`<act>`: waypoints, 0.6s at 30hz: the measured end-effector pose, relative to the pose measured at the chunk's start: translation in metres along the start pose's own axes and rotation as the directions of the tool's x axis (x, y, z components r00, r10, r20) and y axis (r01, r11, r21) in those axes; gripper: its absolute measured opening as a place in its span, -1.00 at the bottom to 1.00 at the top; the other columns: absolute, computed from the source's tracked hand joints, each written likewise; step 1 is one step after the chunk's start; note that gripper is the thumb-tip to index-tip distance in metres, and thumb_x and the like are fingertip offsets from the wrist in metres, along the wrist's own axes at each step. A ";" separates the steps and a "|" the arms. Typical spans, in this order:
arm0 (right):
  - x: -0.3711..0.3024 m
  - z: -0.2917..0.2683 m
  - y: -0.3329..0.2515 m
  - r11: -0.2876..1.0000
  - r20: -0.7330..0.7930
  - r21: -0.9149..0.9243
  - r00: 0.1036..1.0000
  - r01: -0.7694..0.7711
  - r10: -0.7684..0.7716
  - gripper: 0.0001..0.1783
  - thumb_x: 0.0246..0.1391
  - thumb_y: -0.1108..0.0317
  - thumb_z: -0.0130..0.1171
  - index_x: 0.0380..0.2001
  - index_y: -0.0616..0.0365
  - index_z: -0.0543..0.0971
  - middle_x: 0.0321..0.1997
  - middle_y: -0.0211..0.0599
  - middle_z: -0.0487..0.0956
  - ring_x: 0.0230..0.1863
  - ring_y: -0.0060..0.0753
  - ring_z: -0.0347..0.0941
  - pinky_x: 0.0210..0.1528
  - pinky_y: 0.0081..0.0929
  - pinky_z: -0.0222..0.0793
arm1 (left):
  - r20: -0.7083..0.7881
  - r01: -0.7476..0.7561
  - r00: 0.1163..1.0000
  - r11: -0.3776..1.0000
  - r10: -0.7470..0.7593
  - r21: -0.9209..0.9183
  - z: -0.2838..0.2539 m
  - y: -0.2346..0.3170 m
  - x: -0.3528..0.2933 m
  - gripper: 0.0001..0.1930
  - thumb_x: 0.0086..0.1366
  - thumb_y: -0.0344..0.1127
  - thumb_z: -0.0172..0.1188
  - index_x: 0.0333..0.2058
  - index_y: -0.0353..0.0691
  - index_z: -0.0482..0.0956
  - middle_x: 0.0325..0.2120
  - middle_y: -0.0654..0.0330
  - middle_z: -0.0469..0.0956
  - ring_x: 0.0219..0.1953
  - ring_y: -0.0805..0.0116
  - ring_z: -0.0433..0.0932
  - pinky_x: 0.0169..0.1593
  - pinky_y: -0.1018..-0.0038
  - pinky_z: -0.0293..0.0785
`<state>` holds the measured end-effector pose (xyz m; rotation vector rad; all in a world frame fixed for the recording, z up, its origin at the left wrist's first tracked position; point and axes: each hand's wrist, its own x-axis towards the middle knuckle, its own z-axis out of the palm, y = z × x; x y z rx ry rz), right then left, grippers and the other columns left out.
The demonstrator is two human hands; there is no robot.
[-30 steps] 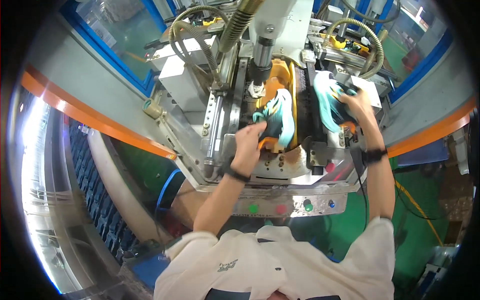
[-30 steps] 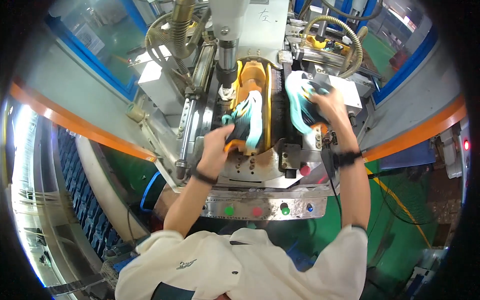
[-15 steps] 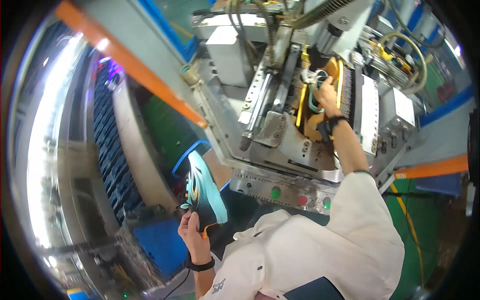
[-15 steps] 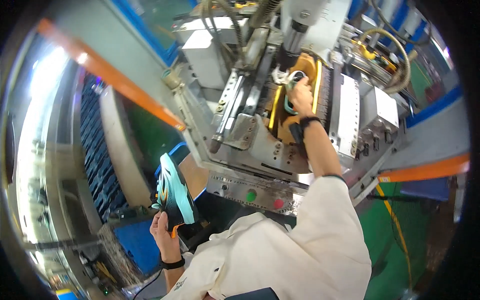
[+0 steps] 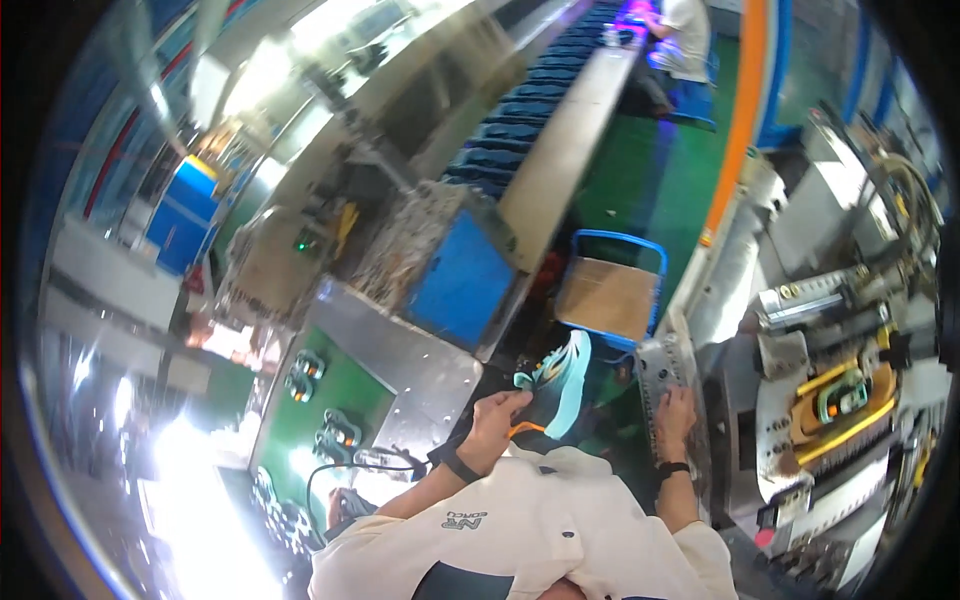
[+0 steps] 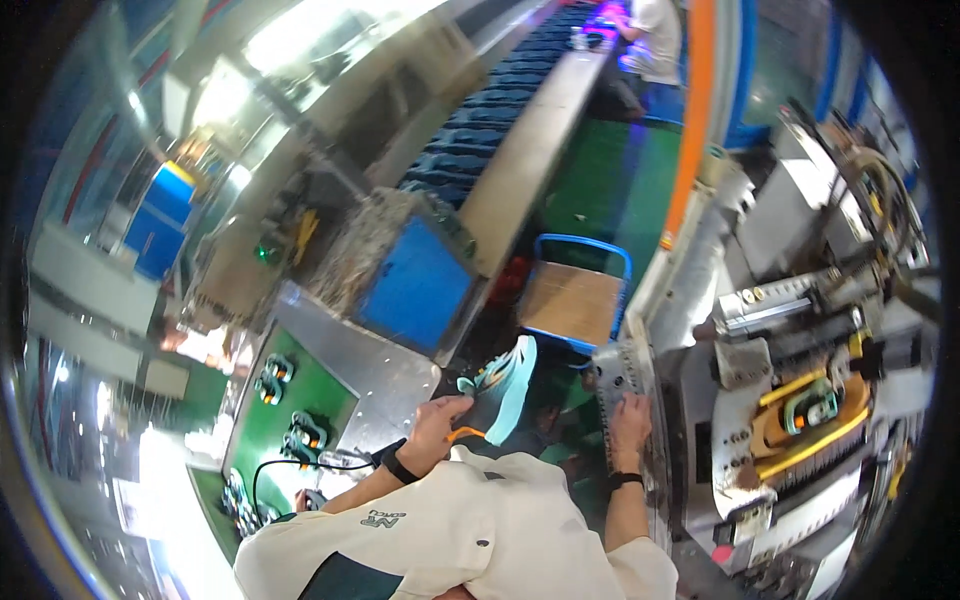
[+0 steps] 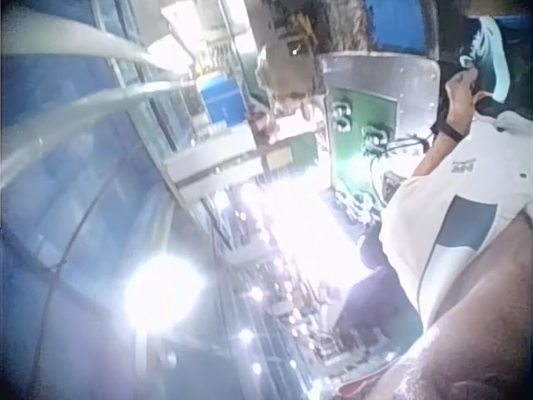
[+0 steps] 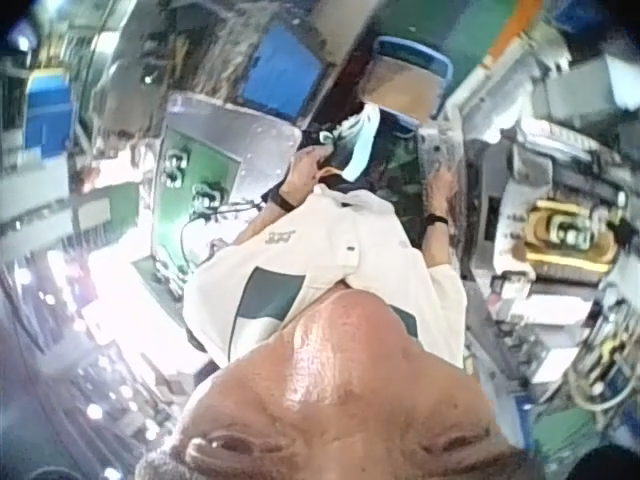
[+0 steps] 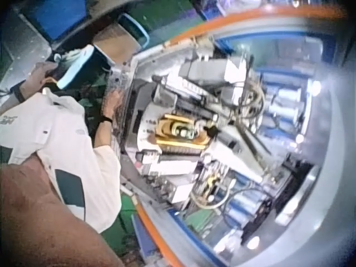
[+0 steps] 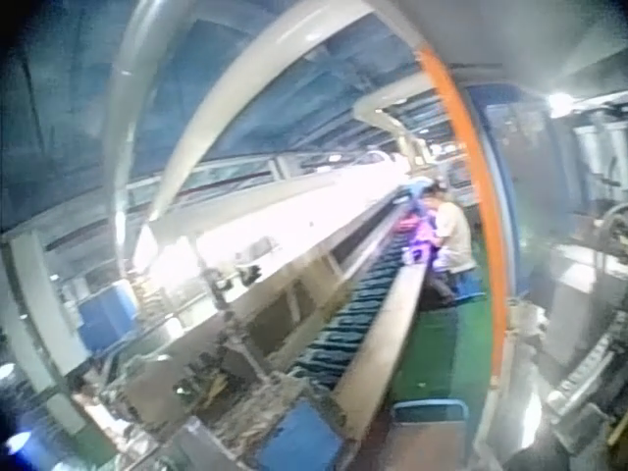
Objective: Operating a shoe-lasting machine by inserting shoes into the mold and removing them after processing.
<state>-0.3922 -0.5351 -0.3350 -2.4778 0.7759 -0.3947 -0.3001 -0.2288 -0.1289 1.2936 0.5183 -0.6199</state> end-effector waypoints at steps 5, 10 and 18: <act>0.005 0.003 0.005 0.996 -0.042 0.030 0.996 0.084 -0.083 -0.79 0.05 0.42 0.11 -0.20 0.15 0.54 -0.17 -0.09 0.51 -0.10 0.05 0.45 -0.06 -0.14 0.38 | -0.175 -0.187 0.970 0.978 0.170 -0.087 -0.077 -0.026 0.001 -0.83 0.22 -0.49 0.21 -0.23 -0.46 0.56 -0.29 0.08 0.61 -0.28 0.24 0.61 -0.26 0.44 0.59; 0.010 -0.002 -0.011 1.000 0.021 0.024 1.000 0.003 -0.003 -0.79 0.01 0.45 0.17 -0.22 0.19 0.55 -0.26 -0.07 0.53 -0.18 -0.01 0.49 -0.09 -0.21 0.39 | -0.411 -0.205 0.910 0.921 0.054 -0.331 -0.177 -0.022 0.007 -0.83 0.13 -0.46 0.30 -0.37 -0.49 0.58 -0.43 0.07 0.60 -0.44 0.26 0.58 -0.33 0.40 0.55; 0.121 0.030 -0.152 0.843 -0.177 0.460 0.959 0.280 -0.222 -0.71 0.23 0.40 0.12 -0.02 0.29 0.51 -0.09 -0.15 0.58 -0.12 -0.36 0.51 -0.05 -0.45 0.41 | -0.688 -0.516 0.634 0.856 0.353 -0.037 -0.398 -0.042 0.093 -0.78 0.16 -0.39 0.26 -0.32 -0.49 0.55 -0.34 0.03 0.59 -0.35 0.26 0.60 -0.36 0.34 0.61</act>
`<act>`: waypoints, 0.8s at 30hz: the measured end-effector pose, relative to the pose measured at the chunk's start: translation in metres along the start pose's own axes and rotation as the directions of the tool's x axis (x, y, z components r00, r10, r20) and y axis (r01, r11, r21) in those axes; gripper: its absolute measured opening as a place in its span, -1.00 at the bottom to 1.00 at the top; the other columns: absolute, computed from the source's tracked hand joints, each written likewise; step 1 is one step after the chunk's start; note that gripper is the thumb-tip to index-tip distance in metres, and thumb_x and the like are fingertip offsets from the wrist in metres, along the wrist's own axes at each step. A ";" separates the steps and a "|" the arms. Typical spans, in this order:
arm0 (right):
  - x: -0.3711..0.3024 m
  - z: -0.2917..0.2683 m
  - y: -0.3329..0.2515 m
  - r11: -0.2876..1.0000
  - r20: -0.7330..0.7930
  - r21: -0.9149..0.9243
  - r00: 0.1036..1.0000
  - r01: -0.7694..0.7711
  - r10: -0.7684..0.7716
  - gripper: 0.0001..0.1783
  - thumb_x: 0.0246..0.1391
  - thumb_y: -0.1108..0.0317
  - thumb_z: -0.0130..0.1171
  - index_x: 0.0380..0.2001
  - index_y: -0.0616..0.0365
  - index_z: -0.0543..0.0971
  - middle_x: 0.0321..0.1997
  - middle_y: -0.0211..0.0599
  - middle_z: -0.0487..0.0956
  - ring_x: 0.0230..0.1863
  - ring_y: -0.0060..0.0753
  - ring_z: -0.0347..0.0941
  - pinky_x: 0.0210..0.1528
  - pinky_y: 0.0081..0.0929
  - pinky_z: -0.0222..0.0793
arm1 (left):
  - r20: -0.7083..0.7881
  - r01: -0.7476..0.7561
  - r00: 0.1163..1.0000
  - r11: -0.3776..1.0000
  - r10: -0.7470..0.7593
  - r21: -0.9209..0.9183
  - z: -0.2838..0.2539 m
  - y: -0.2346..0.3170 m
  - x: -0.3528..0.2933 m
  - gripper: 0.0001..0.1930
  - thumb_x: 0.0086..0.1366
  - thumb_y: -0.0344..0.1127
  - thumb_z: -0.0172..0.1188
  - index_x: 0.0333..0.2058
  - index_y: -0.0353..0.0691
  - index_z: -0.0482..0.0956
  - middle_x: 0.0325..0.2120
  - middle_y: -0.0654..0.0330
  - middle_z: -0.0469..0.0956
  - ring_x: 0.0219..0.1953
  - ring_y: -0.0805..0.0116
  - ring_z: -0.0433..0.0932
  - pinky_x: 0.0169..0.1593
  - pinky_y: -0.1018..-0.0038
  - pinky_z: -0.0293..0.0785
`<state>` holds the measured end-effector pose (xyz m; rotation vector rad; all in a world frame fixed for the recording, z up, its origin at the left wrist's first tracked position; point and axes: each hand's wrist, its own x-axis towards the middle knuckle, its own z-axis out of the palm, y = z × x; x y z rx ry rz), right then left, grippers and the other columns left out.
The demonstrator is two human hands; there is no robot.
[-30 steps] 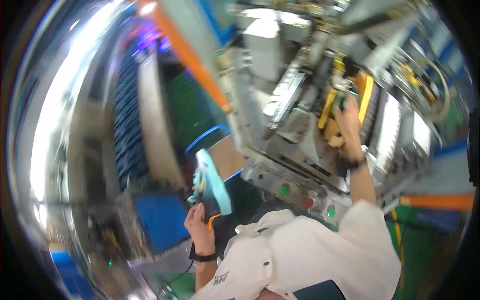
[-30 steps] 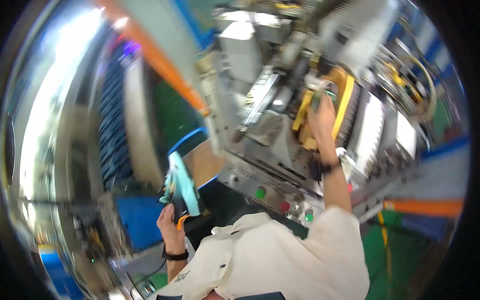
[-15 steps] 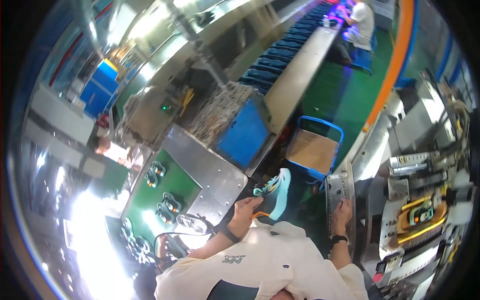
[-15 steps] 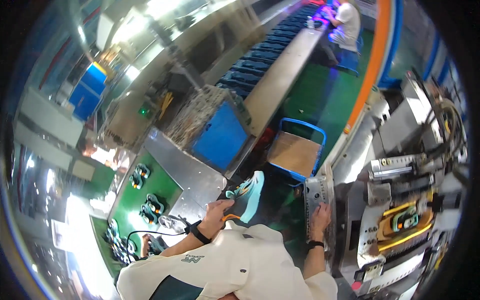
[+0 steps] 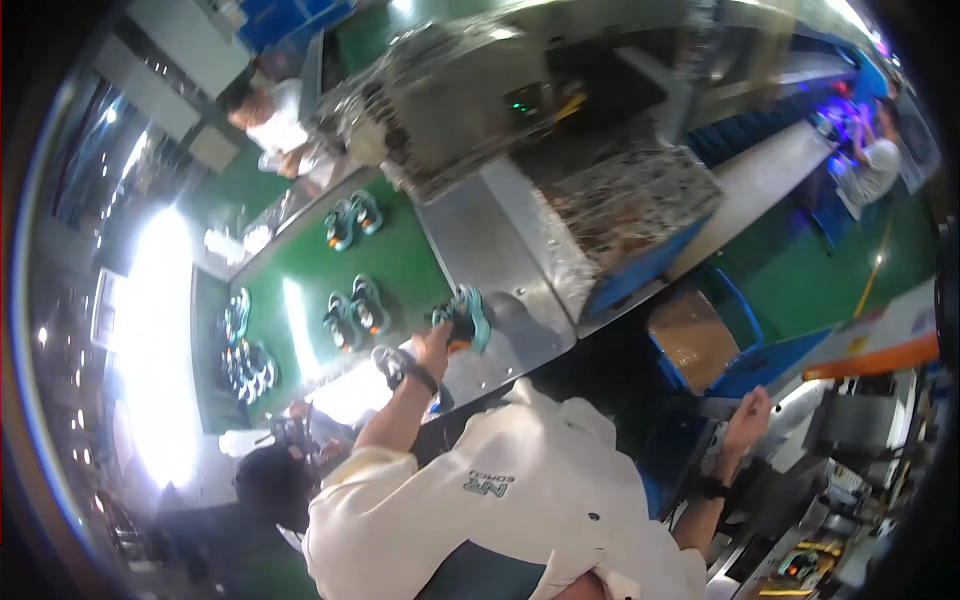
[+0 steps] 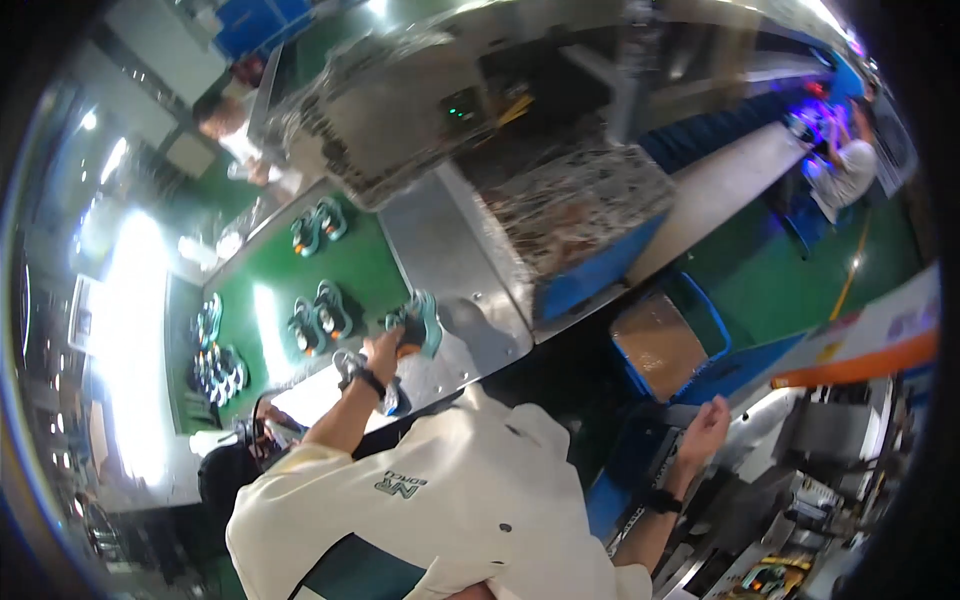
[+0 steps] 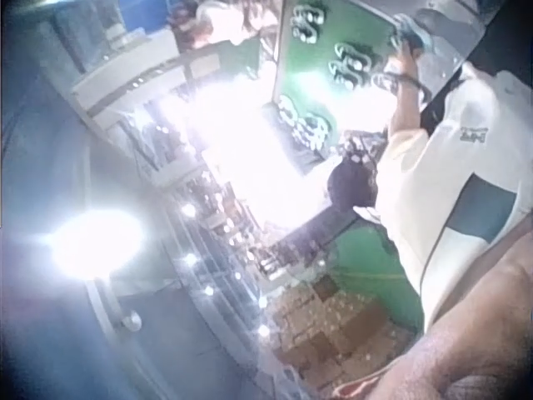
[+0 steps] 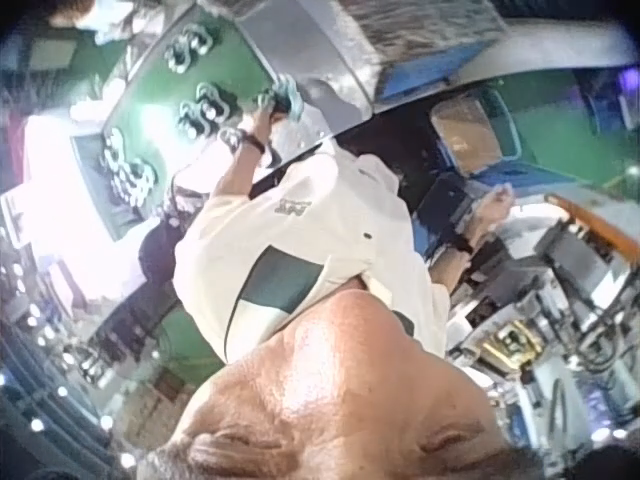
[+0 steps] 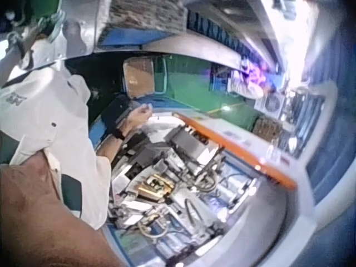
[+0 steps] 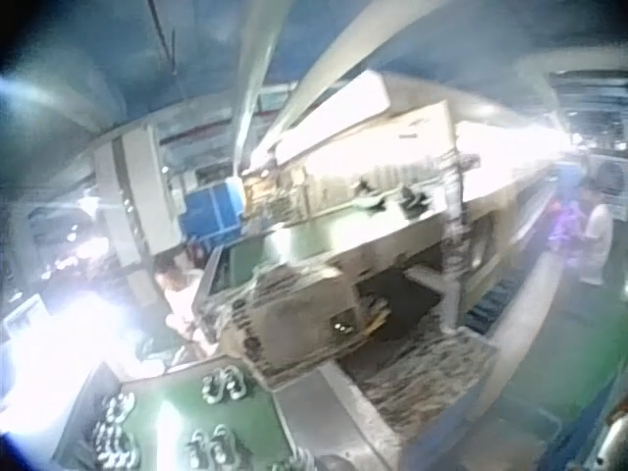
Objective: Operating a shoe-lasting machine by inserting shoes into the mold and removing them after processing.
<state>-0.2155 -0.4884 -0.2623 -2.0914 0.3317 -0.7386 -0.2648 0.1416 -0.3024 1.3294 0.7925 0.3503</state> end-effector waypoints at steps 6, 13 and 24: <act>0.086 0.094 -0.147 0.980 0.116 -0.197 0.993 0.011 0.012 -0.78 0.22 0.37 0.18 -0.14 0.29 0.59 -0.17 -0.22 0.64 -0.14 -0.41 0.56 0.00 -0.46 0.43 | -0.347 0.116 0.932 0.827 0.100 0.550 -0.086 -0.023 0.142 -0.77 -0.03 -0.28 0.33 -0.64 -0.31 0.53 -0.62 0.12 0.55 -0.50 0.34 0.56 -0.49 0.26 0.42; 0.147 0.174 -0.190 0.947 0.210 -0.015 0.927 0.320 -0.309 -0.77 0.23 0.37 0.18 -0.13 0.30 0.59 -0.16 -0.22 0.64 -0.14 -0.44 0.56 -0.12 -0.51 0.51 | -0.329 0.088 0.907 0.644 0.265 0.760 -0.116 -0.013 0.184 -0.66 0.01 -0.12 0.23 -0.47 -0.37 0.59 -0.44 -0.18 0.60 -0.27 -0.16 0.62 -0.16 0.12 0.49; 0.090 0.234 -0.409 0.304 0.071 0.658 0.345 0.689 -0.936 -0.91 0.02 0.42 0.17 -0.39 0.19 0.54 -0.19 -0.16 0.59 -0.14 -0.14 0.54 -0.07 -0.17 0.46 | 0.582 -0.154 0.745 0.933 0.326 -0.325 0.121 0.251 -0.061 -0.21 0.28 0.13 0.18 0.25 -0.41 0.22 0.14 -0.01 0.40 0.17 0.14 0.43 0.17 0.18 0.41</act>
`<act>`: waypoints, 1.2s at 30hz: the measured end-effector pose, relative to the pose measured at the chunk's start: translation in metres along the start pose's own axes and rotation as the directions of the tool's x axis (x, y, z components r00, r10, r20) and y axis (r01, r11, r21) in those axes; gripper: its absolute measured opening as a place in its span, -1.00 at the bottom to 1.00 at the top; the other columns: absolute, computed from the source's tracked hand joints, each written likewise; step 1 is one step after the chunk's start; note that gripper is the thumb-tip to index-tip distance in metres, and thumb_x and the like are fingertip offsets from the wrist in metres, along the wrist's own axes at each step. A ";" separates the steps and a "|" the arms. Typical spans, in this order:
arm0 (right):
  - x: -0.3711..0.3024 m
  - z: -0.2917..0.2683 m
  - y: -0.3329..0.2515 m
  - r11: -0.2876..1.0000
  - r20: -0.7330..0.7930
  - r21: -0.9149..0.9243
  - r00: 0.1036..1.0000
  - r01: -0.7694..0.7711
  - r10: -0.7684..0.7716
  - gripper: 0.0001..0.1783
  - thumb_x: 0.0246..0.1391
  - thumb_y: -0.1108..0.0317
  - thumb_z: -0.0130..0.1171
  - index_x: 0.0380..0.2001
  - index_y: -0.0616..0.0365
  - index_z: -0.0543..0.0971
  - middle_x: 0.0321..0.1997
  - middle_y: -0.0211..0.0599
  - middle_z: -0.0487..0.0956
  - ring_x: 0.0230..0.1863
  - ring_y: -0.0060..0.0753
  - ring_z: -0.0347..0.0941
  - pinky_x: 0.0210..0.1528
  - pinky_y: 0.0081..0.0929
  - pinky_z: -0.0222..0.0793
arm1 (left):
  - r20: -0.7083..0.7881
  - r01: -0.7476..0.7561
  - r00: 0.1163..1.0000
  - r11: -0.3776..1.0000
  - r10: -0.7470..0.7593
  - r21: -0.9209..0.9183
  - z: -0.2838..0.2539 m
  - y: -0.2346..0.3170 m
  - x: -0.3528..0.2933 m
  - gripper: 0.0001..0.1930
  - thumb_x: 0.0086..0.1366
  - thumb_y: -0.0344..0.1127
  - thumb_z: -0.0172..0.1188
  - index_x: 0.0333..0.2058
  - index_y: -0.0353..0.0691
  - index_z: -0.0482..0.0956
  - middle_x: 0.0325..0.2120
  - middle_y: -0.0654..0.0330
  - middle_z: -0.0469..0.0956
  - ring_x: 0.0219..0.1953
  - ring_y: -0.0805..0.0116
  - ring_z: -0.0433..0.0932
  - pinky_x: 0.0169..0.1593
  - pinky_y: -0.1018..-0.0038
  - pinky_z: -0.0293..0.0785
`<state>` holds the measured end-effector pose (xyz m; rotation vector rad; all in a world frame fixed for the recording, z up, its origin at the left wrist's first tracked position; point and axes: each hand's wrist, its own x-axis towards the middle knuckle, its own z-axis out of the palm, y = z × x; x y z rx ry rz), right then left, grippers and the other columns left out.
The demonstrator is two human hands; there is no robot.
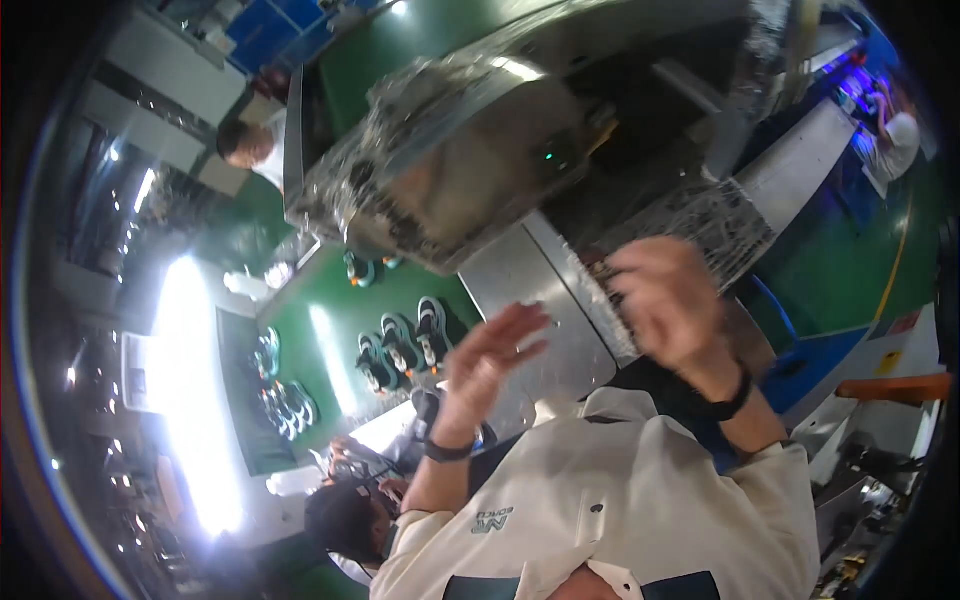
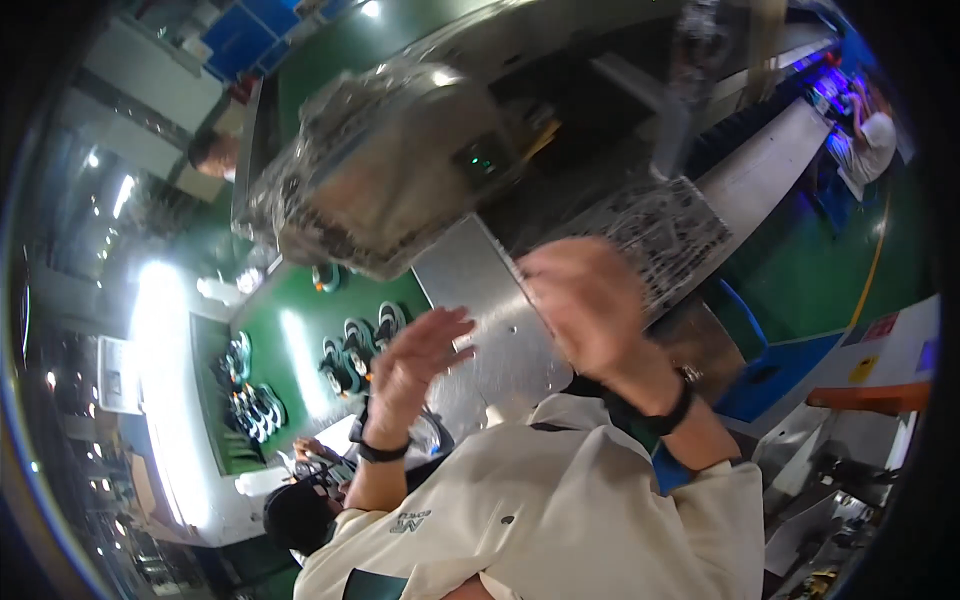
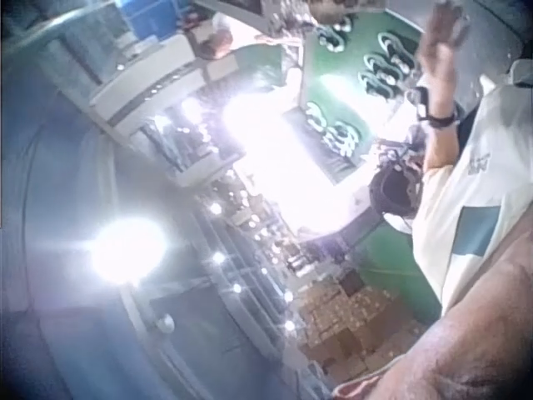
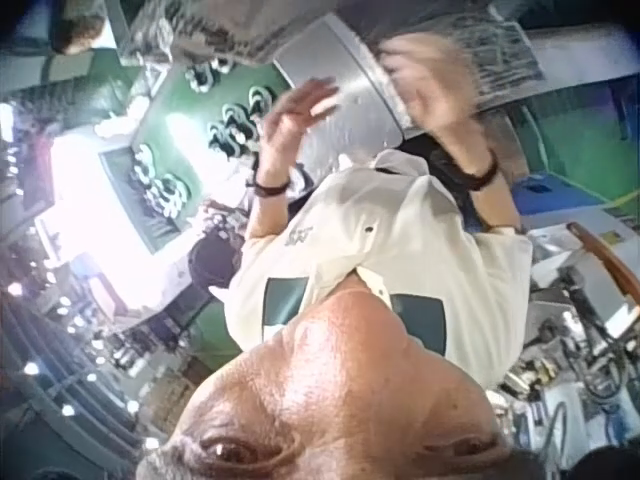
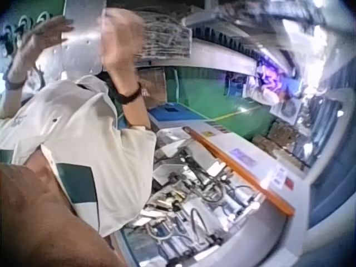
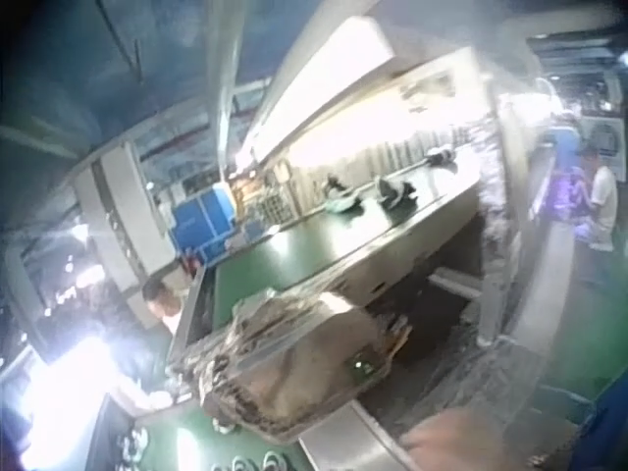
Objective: Operating a shoe-lasting machine by inserting shoes into the mold and removing them after processing.
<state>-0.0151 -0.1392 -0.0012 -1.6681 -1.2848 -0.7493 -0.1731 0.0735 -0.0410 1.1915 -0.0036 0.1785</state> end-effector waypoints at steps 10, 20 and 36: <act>-0.073 -0.078 0.102 0.966 -0.163 -0.103 0.963 -0.235 0.217 -0.92 -0.09 0.45 0.20 -0.43 0.09 0.53 -0.33 -0.26 0.56 -0.26 -0.11 0.52 -0.10 -0.20 0.44 | 0.393 -0.050 0.917 0.957 -0.069 0.285 0.156 0.015 0.084 -0.23 0.27 -0.09 0.25 0.26 -0.50 0.19 0.28 -0.16 0.21 0.39 0.06 0.10 0.42 0.17 -0.10; -0.108 -0.084 0.152 0.878 -0.356 -0.101 0.841 -0.468 0.407 -0.85 -0.17 0.48 0.31 -0.47 0.10 0.55 -0.43 -0.28 0.56 -0.35 -0.12 0.51 -0.31 -0.23 0.44 | 0.104 -0.237 0.893 0.260 0.437 0.936 0.124 0.129 0.356 -0.25 0.23 0.06 0.29 0.15 -0.50 0.37 -0.01 -0.01 0.55 0.03 0.28 0.52 0.12 0.43 0.40; -0.108 -0.083 0.159 0.921 -0.333 -0.060 0.878 -0.384 0.344 -0.79 -0.23 0.45 0.35 -0.46 0.07 0.53 -0.46 -0.35 0.54 -0.45 -0.26 0.47 -0.40 -0.33 0.38 | -0.128 0.097 0.897 0.094 0.422 0.991 0.006 0.175 0.484 -0.65 0.10 -0.21 0.34 -0.23 -0.35 0.63 -0.29 -0.01 0.63 -0.28 0.21 0.66 -0.29 0.32 0.60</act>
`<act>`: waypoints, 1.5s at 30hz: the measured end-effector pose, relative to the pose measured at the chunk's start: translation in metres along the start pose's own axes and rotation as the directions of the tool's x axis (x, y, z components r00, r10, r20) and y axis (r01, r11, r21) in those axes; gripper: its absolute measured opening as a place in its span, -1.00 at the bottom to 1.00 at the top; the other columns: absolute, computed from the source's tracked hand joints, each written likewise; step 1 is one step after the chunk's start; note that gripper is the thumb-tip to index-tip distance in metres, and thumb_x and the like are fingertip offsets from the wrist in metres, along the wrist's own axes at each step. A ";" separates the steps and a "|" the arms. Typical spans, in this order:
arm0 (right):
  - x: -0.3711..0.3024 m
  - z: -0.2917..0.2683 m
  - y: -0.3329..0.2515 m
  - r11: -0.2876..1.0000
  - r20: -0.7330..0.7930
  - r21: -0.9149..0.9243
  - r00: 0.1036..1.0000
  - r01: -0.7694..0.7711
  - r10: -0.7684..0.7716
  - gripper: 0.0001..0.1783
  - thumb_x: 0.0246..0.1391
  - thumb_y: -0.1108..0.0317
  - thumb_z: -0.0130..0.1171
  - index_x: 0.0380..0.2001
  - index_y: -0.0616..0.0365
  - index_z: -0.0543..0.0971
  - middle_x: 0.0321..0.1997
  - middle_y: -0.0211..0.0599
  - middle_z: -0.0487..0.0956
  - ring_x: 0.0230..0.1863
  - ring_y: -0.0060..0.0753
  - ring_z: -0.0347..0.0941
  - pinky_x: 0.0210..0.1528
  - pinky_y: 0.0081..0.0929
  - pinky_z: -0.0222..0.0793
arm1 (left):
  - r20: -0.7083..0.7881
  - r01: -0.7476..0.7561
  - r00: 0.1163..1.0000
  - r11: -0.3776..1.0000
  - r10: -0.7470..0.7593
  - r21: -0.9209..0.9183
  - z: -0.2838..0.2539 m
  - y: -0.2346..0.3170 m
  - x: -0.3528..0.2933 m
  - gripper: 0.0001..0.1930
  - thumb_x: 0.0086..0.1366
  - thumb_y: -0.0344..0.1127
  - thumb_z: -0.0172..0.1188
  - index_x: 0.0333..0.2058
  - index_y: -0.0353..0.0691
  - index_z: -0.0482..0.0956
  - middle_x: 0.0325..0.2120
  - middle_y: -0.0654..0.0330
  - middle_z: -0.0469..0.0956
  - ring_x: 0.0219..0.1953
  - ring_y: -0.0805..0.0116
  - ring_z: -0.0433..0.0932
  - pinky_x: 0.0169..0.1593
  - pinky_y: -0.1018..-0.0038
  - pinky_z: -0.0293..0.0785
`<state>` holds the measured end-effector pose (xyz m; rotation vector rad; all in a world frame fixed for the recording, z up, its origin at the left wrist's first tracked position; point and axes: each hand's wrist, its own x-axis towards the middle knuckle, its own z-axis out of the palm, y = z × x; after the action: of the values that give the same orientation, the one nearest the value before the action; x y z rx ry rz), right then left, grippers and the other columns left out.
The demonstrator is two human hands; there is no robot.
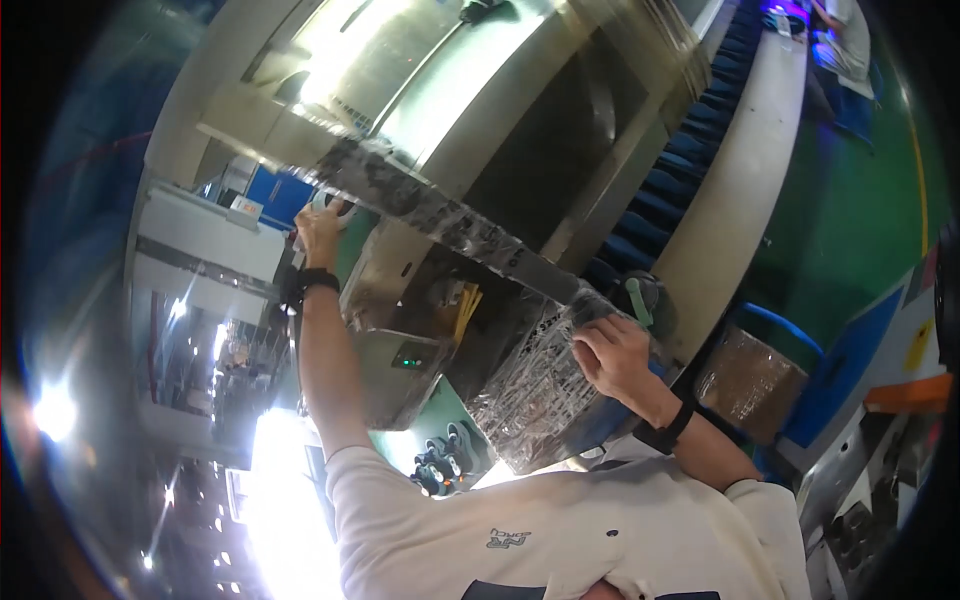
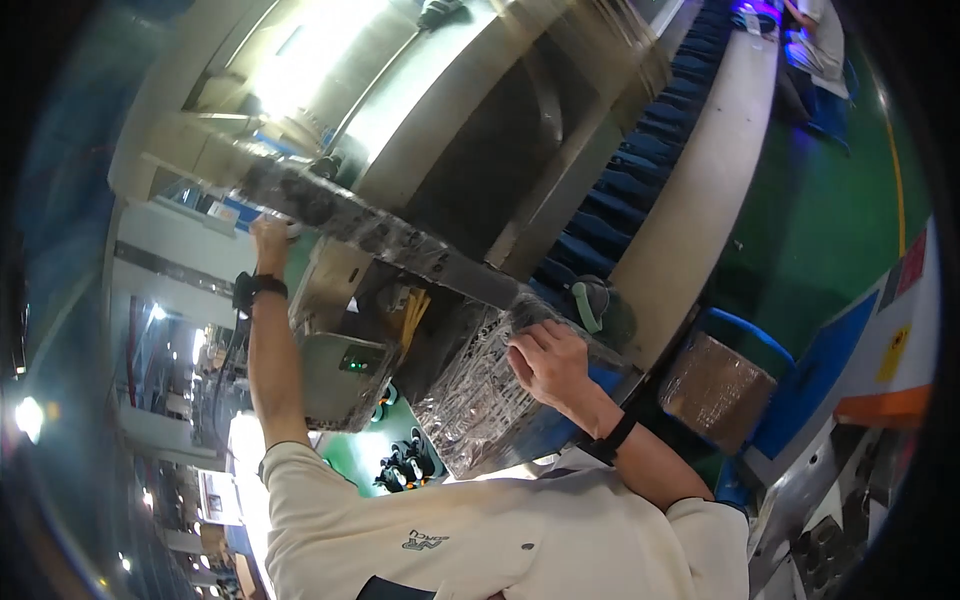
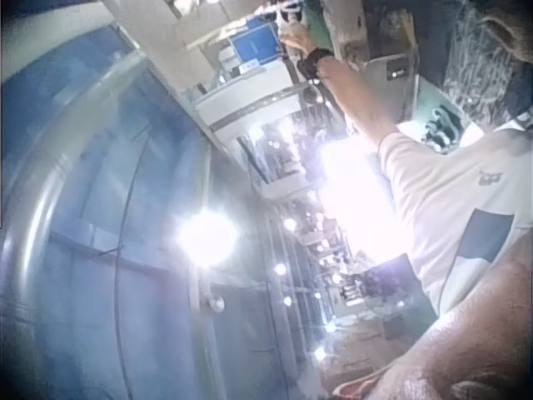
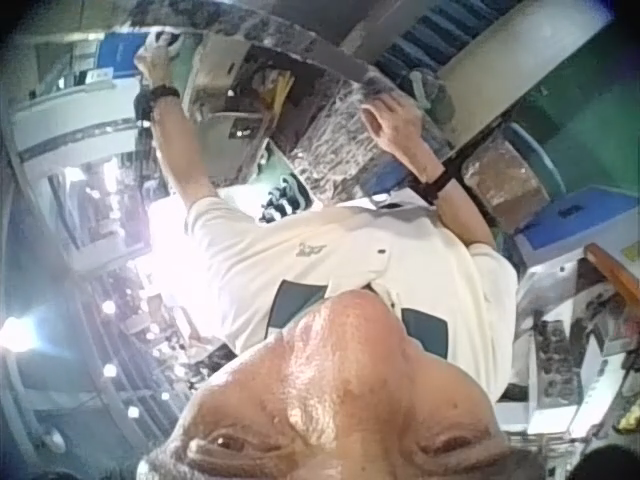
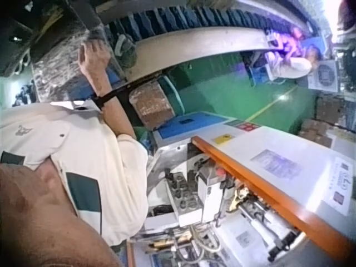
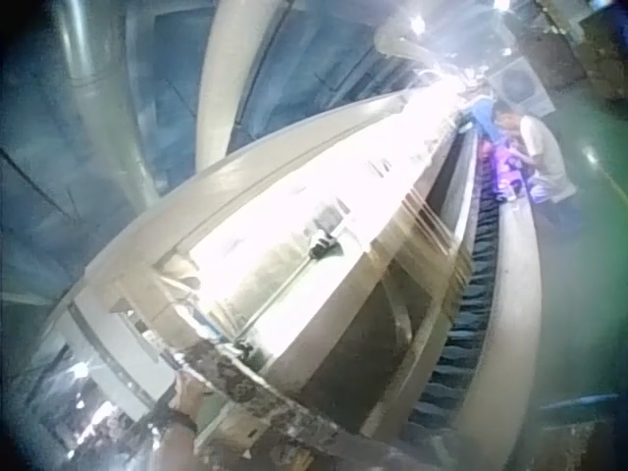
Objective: Operating a shoe-lasting machine by inserting shoes into the mold and removing them after processing.
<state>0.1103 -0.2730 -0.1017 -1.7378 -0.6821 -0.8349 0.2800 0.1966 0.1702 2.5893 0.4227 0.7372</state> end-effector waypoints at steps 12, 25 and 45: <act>0.023 -0.012 -0.034 0.885 0.105 0.418 0.979 -0.202 0.174 -0.24 -0.15 0.11 0.49 0.11 0.16 0.42 -0.07 -0.24 0.59 -0.13 -0.25 0.55 -0.03 -0.34 0.46 | 0.164 0.164 0.985 0.651 -0.061 -0.741 -0.086 0.101 -0.323 -0.66 0.35 -0.35 0.15 -0.04 -0.53 0.50 -0.18 0.01 0.62 -0.20 0.29 0.64 -0.10 0.43 0.62; -0.039 -0.024 -0.121 0.853 0.400 0.115 0.810 -0.510 0.430 -0.20 -0.24 0.35 0.51 0.11 0.30 0.40 0.06 0.09 0.52 0.11 0.05 0.48 0.18 -0.25 0.36 | 0.362 0.168 0.924 0.725 0.120 -0.668 0.060 0.039 -0.422 -0.35 0.37 -0.10 0.15 0.24 -0.46 0.22 0.19 -0.14 0.34 0.23 0.12 0.36 0.20 0.31 0.32; -0.006 0.015 -0.178 0.847 0.088 -0.420 0.914 -0.326 0.396 -0.40 -0.21 0.24 0.41 -0.04 0.14 0.46 -0.23 0.01 0.62 -0.20 -0.04 0.60 -0.19 -0.20 0.50 | 0.221 0.098 0.928 0.375 0.300 -0.922 0.072 0.012 -0.459 -0.37 0.36 -0.37 0.13 0.32 -0.42 0.10 0.27 -0.13 0.20 0.32 0.08 0.20 0.33 0.22 0.11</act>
<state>-0.0284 -0.2065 -0.0109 -2.2412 -0.2788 -0.5848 -0.0511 -0.0153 -0.0769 1.5508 -0.2664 0.3236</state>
